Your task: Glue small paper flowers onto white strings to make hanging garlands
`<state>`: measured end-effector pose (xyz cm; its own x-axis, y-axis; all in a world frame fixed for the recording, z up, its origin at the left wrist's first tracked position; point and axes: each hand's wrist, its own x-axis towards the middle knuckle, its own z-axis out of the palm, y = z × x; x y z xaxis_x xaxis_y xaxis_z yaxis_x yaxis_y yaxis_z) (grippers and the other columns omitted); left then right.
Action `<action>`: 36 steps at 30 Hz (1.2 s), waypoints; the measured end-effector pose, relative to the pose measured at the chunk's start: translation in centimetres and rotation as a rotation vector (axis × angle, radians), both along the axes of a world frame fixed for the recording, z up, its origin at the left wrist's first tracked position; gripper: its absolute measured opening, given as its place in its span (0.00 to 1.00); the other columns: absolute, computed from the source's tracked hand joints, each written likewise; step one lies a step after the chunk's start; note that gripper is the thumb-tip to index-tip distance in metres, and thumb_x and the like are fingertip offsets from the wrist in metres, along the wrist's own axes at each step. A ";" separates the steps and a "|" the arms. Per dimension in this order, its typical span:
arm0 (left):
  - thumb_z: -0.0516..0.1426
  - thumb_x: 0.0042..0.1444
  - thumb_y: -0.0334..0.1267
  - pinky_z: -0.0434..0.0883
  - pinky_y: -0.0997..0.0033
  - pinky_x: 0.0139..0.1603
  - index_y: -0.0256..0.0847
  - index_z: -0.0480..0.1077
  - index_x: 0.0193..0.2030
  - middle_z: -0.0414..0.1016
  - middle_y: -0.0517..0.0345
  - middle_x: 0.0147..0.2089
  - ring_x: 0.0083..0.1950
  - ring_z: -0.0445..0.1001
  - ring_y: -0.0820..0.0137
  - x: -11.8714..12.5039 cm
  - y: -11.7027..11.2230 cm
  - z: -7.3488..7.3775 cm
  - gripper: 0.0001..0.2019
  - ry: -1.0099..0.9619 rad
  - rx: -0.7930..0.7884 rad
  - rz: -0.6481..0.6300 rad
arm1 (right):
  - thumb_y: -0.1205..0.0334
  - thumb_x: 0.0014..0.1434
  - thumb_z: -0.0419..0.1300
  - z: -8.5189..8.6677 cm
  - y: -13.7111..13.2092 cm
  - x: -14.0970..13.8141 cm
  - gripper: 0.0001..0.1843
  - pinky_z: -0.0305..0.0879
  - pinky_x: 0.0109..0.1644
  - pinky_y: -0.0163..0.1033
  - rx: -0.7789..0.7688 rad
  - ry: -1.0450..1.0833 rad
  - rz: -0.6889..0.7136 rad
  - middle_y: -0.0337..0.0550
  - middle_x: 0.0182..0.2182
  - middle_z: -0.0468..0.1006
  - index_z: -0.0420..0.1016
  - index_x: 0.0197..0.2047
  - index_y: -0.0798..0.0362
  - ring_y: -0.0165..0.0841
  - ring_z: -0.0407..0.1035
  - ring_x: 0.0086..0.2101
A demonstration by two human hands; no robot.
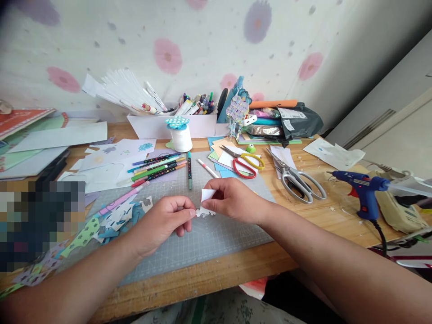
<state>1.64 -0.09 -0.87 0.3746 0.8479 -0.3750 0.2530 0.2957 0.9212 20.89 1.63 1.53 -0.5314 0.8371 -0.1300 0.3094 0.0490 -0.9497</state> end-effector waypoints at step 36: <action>0.55 0.50 0.35 0.61 0.78 0.22 0.38 0.67 0.25 0.69 0.65 0.19 0.19 0.63 0.79 0.1 0.0 0.2 0.05 0.009 0.004 -0.015 | 0.59 0.53 0.62 -0.2 0.3 -0.4 0.09 0.58 0.29 0.33 0.007 -0.039 0.046 0.36 0.24 0.68 0.69 0.31 0.56 0.27 0.61 0.25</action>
